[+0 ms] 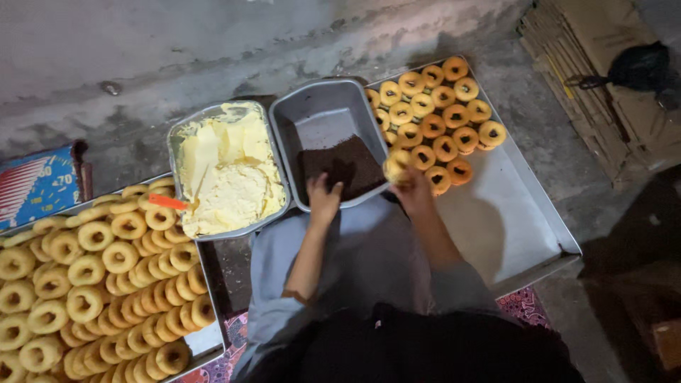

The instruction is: The person repeatedly picks a plain donut, dips it into a yellow cream, then into a dark crumb topping, and places it on a tray. The process is repeated for many donuts throughout the clip.

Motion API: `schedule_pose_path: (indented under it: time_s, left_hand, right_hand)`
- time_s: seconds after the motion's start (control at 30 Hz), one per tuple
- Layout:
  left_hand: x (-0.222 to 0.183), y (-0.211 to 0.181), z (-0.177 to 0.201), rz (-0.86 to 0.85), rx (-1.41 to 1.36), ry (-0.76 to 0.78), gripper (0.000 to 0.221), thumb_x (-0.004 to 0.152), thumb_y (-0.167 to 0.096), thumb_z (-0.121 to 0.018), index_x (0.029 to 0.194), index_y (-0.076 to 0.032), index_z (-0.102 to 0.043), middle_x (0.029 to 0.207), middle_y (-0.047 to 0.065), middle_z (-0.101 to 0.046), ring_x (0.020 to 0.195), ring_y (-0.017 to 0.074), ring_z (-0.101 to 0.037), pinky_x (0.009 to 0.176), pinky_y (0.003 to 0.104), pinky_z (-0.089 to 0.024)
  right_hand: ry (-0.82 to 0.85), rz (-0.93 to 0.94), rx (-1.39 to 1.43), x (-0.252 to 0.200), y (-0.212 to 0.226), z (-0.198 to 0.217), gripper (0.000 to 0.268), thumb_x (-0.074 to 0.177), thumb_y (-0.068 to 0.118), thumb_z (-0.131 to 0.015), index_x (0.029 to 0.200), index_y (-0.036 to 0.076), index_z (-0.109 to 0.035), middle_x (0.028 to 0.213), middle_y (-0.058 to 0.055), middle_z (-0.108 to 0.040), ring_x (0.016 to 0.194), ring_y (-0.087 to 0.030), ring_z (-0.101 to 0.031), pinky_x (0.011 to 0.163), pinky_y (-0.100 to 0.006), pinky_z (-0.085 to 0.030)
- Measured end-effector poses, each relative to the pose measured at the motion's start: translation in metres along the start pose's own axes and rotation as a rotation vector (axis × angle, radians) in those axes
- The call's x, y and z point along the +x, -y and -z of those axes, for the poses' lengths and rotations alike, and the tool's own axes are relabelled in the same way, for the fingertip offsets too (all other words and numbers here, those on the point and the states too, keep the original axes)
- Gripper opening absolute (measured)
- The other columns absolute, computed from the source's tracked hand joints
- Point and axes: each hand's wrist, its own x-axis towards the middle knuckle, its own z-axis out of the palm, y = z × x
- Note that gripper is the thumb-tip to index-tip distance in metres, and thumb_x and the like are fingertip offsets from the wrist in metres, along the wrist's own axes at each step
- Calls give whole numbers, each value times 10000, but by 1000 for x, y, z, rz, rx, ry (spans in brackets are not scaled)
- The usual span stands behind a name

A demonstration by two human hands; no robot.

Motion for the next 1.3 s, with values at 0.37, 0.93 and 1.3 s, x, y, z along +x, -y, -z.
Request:
schedule_pose_path:
  time_s: [0.37, 0.93, 1.3]
  left_hand:
    - [-163, 113, 190, 155, -22, -802, 137, 1019, 2, -642, 1153, 32, -647, 1128, 134, -672, 1050, 228, -635, 949, 343, -534]
    - [-261, 145, 271, 547, 186, -941, 505, 998, -254, -701, 1352, 70, -544, 1334, 254, -609, 1147, 365, -626, 969, 444, -538]
    - [-231, 177, 251, 790, 897, -733, 911, 825, -394, -794, 1410, 148, -353, 1349, 412, -466, 1377, 570, -346, 1169, 682, -243]
  right_hand:
    - [-703, 522, -73, 22, 153, 134, 143, 870, 79, -667, 978, -6, -705, 911, -126, -727, 691, -251, -718, 533, -370, -568]
    - [-938, 472, -924, 37, 144, 106, 565, 881, 332, -774, 1319, 69, -535, 1236, -189, -474, 1050, -314, -534, 794, -452, -526]
    - [-410, 900, -1185, -31, -17, 39, 388, 994, 138, -695, 1329, -3, -562, 1248, -174, -531, 1096, -262, -556, 942, -403, -485]
